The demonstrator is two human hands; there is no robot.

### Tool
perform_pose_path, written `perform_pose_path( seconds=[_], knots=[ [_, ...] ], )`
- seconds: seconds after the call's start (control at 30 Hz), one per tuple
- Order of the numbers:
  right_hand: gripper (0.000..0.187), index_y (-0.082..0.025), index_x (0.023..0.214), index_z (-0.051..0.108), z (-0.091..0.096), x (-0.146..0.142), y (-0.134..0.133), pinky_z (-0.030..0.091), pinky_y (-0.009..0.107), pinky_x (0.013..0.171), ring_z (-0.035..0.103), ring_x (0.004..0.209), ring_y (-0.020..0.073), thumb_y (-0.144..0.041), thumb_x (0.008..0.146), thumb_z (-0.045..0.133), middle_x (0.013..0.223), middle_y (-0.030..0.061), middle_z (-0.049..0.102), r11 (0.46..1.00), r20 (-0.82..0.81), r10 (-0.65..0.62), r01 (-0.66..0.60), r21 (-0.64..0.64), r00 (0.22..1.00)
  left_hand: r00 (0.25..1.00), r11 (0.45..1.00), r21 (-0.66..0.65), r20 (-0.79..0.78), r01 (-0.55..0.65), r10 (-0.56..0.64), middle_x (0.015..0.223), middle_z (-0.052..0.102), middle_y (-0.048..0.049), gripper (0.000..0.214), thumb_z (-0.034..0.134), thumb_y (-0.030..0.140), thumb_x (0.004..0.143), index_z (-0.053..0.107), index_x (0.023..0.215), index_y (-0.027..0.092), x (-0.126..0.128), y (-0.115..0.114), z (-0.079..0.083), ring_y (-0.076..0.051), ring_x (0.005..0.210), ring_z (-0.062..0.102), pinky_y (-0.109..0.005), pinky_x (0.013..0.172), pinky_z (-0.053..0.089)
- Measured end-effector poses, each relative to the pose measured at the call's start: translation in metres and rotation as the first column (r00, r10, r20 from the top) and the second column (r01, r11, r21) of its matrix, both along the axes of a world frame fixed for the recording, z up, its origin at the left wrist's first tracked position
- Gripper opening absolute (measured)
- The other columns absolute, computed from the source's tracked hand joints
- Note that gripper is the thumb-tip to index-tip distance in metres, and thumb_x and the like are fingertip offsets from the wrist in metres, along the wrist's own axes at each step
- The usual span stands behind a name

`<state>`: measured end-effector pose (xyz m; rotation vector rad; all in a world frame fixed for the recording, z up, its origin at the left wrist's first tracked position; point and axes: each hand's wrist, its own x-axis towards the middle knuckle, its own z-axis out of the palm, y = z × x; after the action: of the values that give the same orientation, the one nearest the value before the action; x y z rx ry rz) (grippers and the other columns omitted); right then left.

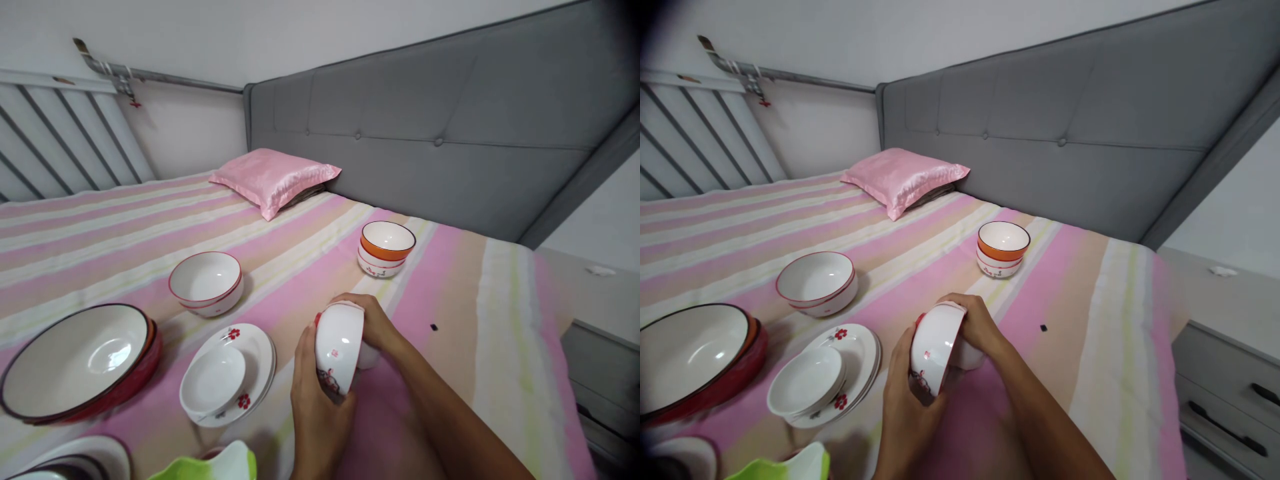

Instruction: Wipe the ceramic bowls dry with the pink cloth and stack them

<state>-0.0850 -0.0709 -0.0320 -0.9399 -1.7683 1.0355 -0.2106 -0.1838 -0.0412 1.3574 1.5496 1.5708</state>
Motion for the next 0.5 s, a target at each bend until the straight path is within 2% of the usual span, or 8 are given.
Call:
perform_pose_path(
  seconds=[0.17,0.3,0.5],
  knots=[
    [0.024,-0.017,0.088,0.072,0.007,-0.002,-0.005,0.05,0.031,0.079,0.067,0.088,0.0201,-0.009,0.073,0.055,0.091,0.004,0.072,1.0,-0.076,0.024,-0.025,-0.004,0.997,0.999,0.999,0.049,-0.034,0.009,-0.007,0.137,0.052,-0.0079,0.079,0.062,0.007,0.059,0.048,0.135,0.025,-0.001,0.0,0.002,-0.03,0.129,0.045,-0.044,0.108,0.036],
    [0.023,-0.018,0.089,0.072,0.013,-0.003,-0.009,0.05,0.03,0.078,0.067,0.086,0.0197,-0.01,0.073,0.058,0.09,0.0037,0.072,0.999,-0.072,0.041,-0.041,0.01,0.997,0.999,0.999,0.038,-0.038,0.028,-0.027,0.136,0.053,-0.0073,0.075,0.064,0.01,0.062,0.048,0.134,0.026,-0.003,0.002,0.003,-0.031,0.127,0.047,-0.046,0.106,0.038],
    [0.022,-0.018,0.089,0.072,0.024,-0.006,-0.018,0.05,0.029,0.077,0.067,0.085,0.0188,-0.01,0.073,0.06,0.09,0.0028,0.072,0.996,-0.044,0.078,-0.076,0.048,0.996,0.998,0.999,0.045,-0.058,0.026,-0.023,0.134,0.054,-0.0073,0.076,0.061,0.008,0.061,0.046,0.134,0.024,-0.005,0.002,0.001,-0.03,0.124,0.05,-0.041,0.102,0.042]
  ],
)
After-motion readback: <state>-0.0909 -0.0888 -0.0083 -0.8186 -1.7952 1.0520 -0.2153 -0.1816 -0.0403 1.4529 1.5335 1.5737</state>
